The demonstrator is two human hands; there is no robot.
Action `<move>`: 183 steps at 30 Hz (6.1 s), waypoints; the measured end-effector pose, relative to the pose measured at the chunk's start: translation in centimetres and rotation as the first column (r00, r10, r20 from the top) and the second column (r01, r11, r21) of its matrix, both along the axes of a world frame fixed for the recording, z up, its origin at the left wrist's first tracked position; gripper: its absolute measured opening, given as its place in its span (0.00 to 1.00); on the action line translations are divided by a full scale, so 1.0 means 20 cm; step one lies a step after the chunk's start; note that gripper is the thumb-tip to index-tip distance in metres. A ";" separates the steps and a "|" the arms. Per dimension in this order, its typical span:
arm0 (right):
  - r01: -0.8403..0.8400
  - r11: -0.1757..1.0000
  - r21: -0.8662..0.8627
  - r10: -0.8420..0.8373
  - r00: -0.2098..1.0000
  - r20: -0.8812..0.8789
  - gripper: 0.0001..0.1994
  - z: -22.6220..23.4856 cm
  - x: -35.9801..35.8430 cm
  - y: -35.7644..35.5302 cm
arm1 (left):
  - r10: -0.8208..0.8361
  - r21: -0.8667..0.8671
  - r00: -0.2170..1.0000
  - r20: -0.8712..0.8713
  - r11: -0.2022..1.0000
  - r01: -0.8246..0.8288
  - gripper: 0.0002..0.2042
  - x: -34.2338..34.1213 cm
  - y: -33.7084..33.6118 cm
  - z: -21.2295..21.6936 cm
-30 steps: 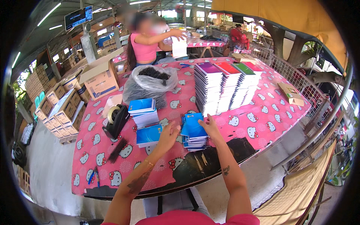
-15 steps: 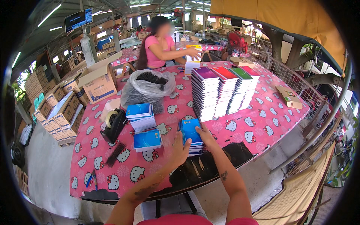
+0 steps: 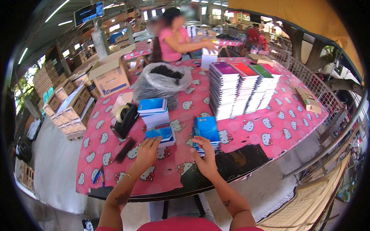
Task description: The person assembles spiral-bound notebooks by inserting a blue cover into a stack of white pages and pressing the edges to secure them. The person repeatedly picks up a cover, aligns it with a page stack, and places the finished notebook onto a growing pile on the table.
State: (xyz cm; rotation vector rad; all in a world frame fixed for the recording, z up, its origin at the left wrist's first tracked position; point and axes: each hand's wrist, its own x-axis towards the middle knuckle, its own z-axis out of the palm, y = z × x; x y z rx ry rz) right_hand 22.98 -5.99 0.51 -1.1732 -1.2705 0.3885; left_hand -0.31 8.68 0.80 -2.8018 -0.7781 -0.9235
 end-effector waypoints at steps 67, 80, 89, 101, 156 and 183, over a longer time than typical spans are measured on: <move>-0.415 0.830 -0.374 0.300 0.896 -0.328 0.15 -0.36 -0.26 0.06 | 0.205 -0.494 0.901 0.383 0.869 0.013 0.08 -0.32 -0.35 -0.06; -0.379 0.857 -0.350 0.300 0.918 -0.259 0.13 -0.37 -0.25 0.04 | 0.040 -0.484 0.973 0.227 0.871 0.077 0.08 -0.33 -0.23 0.03; -0.341 0.885 -0.317 0.282 0.934 -0.219 0.12 -0.35 -0.30 0.00 | 0.041 -0.354 0.996 -0.077 0.933 -0.066 0.24 -0.29 -0.25 0.02; -0.330 0.895 -0.300 0.193 0.893 -0.406 0.15 -0.21 -0.40 -0.03 | 0.253 0.055 0.946 -0.204 0.967 -0.247 0.32 -0.20 -0.41 -0.09; -0.455 0.833 -0.315 0.316 0.858 -0.405 0.14 -0.20 -0.37 -0.04 | -0.094 -0.047 0.970 -0.226 0.995 0.086 0.38 -0.14 -0.64 -0.15; -0.401 0.840 -0.366 0.392 0.914 -0.101 0.11 -0.32 -0.24 0.07 | -0.062 -0.136 0.993 0.099 0.988 0.075 0.09 0.07 -0.39 -0.05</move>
